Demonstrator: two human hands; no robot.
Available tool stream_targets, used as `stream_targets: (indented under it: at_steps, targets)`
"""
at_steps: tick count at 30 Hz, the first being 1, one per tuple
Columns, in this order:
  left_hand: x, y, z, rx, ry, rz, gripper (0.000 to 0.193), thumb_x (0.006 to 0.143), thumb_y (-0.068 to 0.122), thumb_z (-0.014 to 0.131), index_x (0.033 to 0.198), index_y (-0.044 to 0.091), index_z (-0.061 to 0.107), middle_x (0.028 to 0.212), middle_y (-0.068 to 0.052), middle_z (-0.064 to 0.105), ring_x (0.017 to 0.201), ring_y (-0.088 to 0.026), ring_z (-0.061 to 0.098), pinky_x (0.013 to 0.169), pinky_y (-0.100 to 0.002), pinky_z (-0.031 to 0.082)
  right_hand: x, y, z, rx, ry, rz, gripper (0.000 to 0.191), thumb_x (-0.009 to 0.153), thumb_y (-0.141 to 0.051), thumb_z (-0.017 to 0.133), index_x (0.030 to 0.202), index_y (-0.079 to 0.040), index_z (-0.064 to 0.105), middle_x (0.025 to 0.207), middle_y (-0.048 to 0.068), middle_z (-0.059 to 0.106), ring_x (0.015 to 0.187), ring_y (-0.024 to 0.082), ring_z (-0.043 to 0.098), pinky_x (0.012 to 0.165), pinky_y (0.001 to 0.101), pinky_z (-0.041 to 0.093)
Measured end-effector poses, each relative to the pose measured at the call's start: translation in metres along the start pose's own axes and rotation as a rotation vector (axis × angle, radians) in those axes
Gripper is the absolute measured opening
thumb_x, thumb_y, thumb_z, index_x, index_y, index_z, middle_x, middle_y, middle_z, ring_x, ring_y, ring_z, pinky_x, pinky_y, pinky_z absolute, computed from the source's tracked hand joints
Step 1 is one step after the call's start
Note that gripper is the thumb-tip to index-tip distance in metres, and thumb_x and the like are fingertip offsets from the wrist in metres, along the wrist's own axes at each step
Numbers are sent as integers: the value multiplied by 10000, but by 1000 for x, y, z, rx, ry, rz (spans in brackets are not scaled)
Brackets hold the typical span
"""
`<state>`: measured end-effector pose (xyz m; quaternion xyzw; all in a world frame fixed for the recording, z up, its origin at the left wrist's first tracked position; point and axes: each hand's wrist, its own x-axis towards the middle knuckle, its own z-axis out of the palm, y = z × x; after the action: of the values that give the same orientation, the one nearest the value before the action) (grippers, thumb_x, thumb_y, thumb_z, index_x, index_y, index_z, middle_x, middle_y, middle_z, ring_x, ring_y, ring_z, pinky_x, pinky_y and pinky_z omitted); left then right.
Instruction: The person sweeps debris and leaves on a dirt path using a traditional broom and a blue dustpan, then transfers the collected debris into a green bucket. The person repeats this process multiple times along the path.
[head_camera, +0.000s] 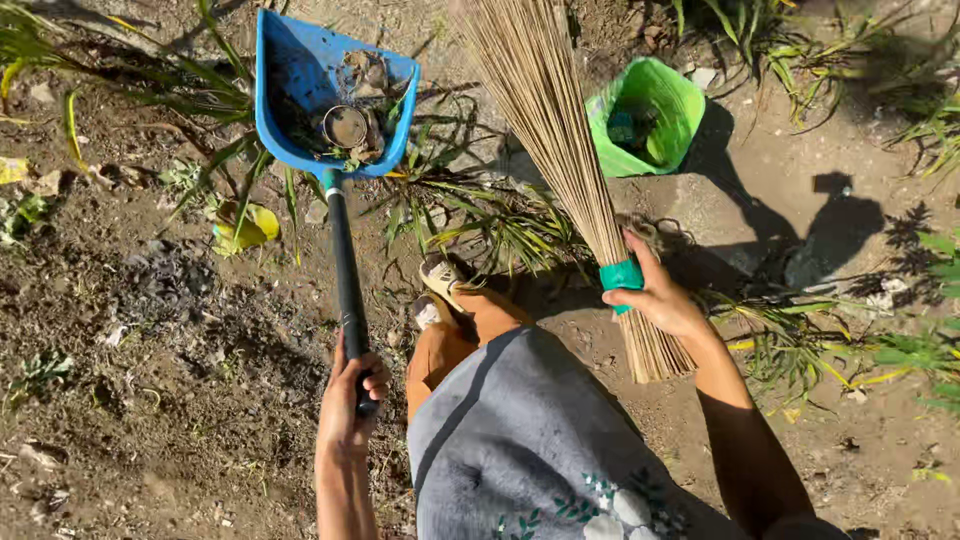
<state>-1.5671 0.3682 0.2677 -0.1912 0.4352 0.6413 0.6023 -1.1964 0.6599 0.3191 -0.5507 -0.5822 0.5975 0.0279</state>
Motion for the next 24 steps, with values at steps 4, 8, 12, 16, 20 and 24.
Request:
stream_targets:
  at_steps: [4, 8, 12, 16, 20, 24]
  targets:
    - [48, 23, 66, 120, -173, -121, 694, 1004, 53, 447, 1637, 288, 292, 846, 7, 501, 649, -77, 475, 505, -189, 422, -64, 48, -12, 202, 231, -53, 1049, 801, -95, 765, 1659, -110, 163, 1323, 129, 562, 1034, 213, 623, 813, 380, 562]
    - [90, 5, 137, 403, -254, -199, 671, 977, 53, 450, 1585, 300, 309, 824, -4, 501, 630, -99, 484, 502, -211, 432, -118, 91, -3, 433, 395, -16, 1059, 821, -156, 739, 1659, -146, 90, 1202, 139, 578, 983, 227, 661, 749, 422, 606]
    - [135, -42, 208, 688, -412, -203, 661, 960, -16, 521, 1573, 144, 335, 849, -62, 533, 640, -133, 538, 502, -265, 481, -133, 119, 4, 438, 564, 107, 1071, 807, -160, 765, 1646, -171, 100, 1186, 145, 585, 945, 239, 679, 761, 430, 624]
    - [171, -115, 274, 964, -499, -95, 758, 913, -58, 613, 1573, 110, 280, 870, -136, 581, 562, -169, 556, 425, -327, 471, -127, 142, -2, 590, 644, 295, 1080, 765, -172, 756, 1630, -223, 111, 1163, 176, 595, 875, 290, 703, 703, 468, 661]
    - [187, -186, 306, 1596, -515, 296, 904, 878, -30, 545, 1631, 139, 74, 969, -177, 680, 544, -199, 607, 456, -344, 535, -116, 166, -13, 635, 656, 316, 1069, 783, -198, 801, 1619, -194, 134, 1175, 206, 630, 835, 292, 729, 702, 452, 645]
    - [204, -226, 298, 1817, -532, 564, 822, 945, 5, 495, 1627, 129, 54, 1124, -231, 674, 530, -258, 660, 459, -391, 580, -107, 183, -21, 675, 639, 294, 1058, 778, -208, 804, 1618, -186, 161, 1153, 223, 637, 772, 271, 725, 664, 449, 635]
